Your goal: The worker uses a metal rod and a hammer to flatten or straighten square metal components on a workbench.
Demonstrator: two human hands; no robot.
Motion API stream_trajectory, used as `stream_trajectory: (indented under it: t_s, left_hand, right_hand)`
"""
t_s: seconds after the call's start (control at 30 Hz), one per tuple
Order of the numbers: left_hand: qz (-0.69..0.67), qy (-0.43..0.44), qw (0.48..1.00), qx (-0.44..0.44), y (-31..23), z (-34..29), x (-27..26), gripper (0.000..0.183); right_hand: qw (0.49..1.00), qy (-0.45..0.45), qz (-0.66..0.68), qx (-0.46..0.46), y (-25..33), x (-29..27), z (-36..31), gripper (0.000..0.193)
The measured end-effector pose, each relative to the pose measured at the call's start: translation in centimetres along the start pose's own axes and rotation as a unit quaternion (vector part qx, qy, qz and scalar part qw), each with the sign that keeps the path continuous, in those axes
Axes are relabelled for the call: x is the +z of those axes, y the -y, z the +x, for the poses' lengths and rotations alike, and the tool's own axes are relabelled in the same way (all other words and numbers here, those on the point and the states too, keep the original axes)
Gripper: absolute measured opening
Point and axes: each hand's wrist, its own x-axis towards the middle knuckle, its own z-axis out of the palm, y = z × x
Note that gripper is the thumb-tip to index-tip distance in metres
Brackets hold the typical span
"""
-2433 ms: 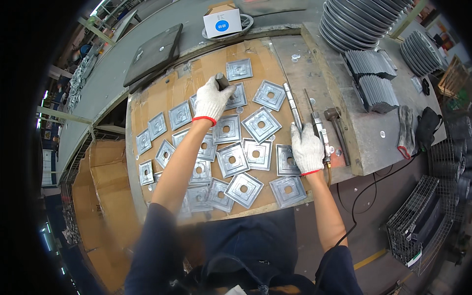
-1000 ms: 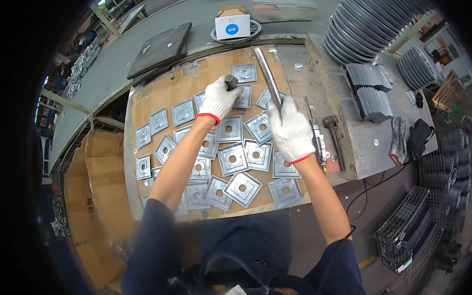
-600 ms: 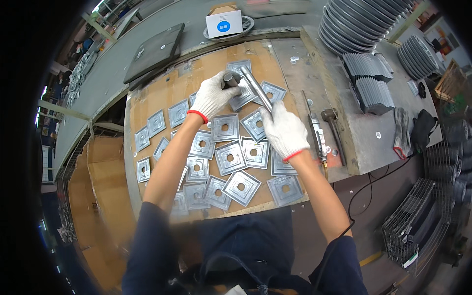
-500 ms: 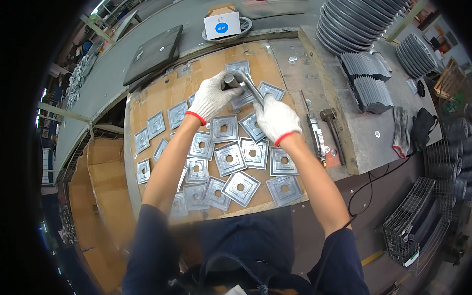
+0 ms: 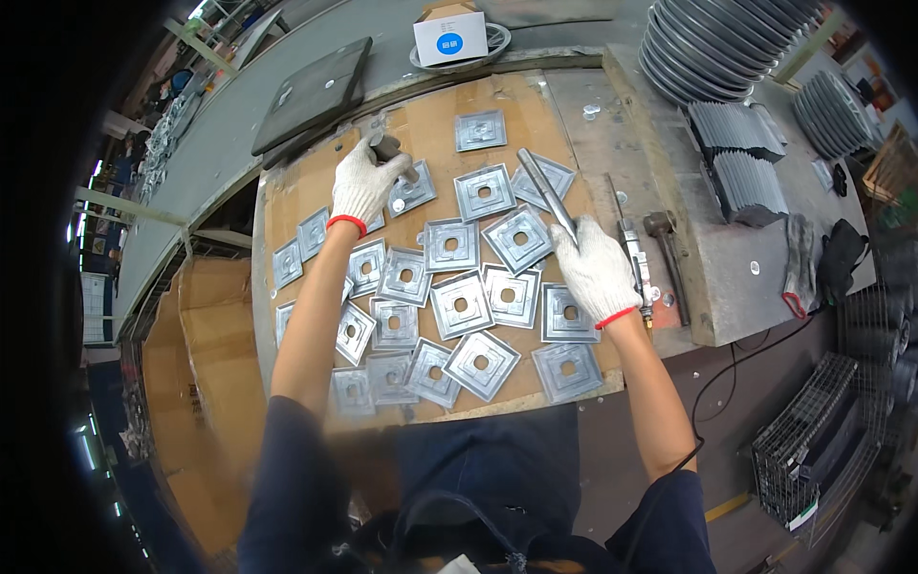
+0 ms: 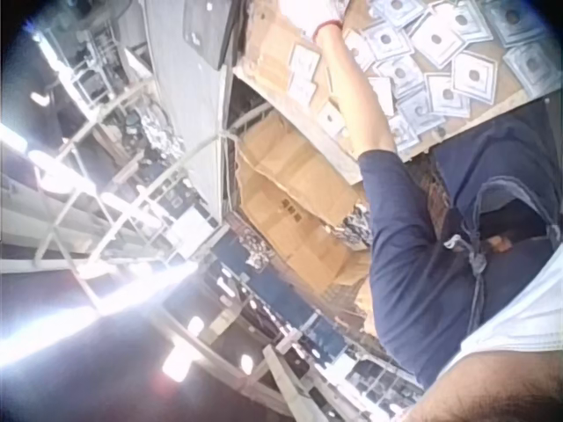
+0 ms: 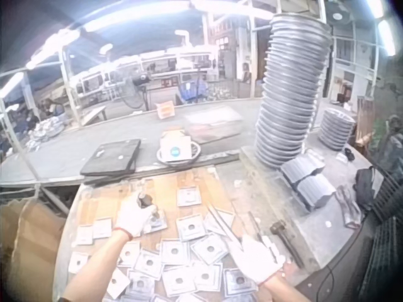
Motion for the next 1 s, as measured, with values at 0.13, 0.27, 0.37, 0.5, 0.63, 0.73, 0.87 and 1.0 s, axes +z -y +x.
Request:
stream_trajectory:
  t_s: [0.13,0.27,0.37,0.5,0.63,0.73,0.87,1.0]
  left_hand:
    - [0.003,-0.022,1.000,-0.013,3.2,-0.2,1.2,0.051]
    - [-0.030,-0.040,0.997,-0.050,2.5,-0.6,1.8,0.048]
    - [0.019,-0.094,0.995,-0.024,3.8,-0.3,3.2,0.050]
    - [0.069,-0.068,0.995,-0.007,3.4,0.2,3.1,0.052]
    - [0.094,-0.050,0.994,-0.016,5.2,1.4,3.2,0.050]
    - [0.093,-0.047,0.995,-0.004,6.5,1.5,3.3,0.050]
    - [0.087,-0.038,0.995,0.004,5.9,1.1,3.3,0.048]
    - [0.083,0.019,0.996,-0.031,4.4,0.6,2.5,0.059]
  right_hand:
    - [0.999,0.033,-0.003,0.008,0.7,-0.3,-0.8,0.056]
    - [1.000,0.027,0.001,0.001,0.7,0.6,-0.8,0.057]
    - [0.999,0.038,0.015,-0.001,1.1,0.8,-1.0,0.057]
    - [1.000,0.023,0.001,-0.003,1.0,1.2,-1.1,0.057]
    - [0.998,0.064,0.011,0.011,3.1,0.9,-0.6,0.057]
    - [0.998,0.050,0.039,-0.018,6.0,1.0,0.4,0.053]
    - [0.975,-0.065,0.070,-0.199,12.1,0.5,1.7,0.041]
    - [0.971,-0.087,0.145,-0.168,17.2,2.5,3.0,0.037]
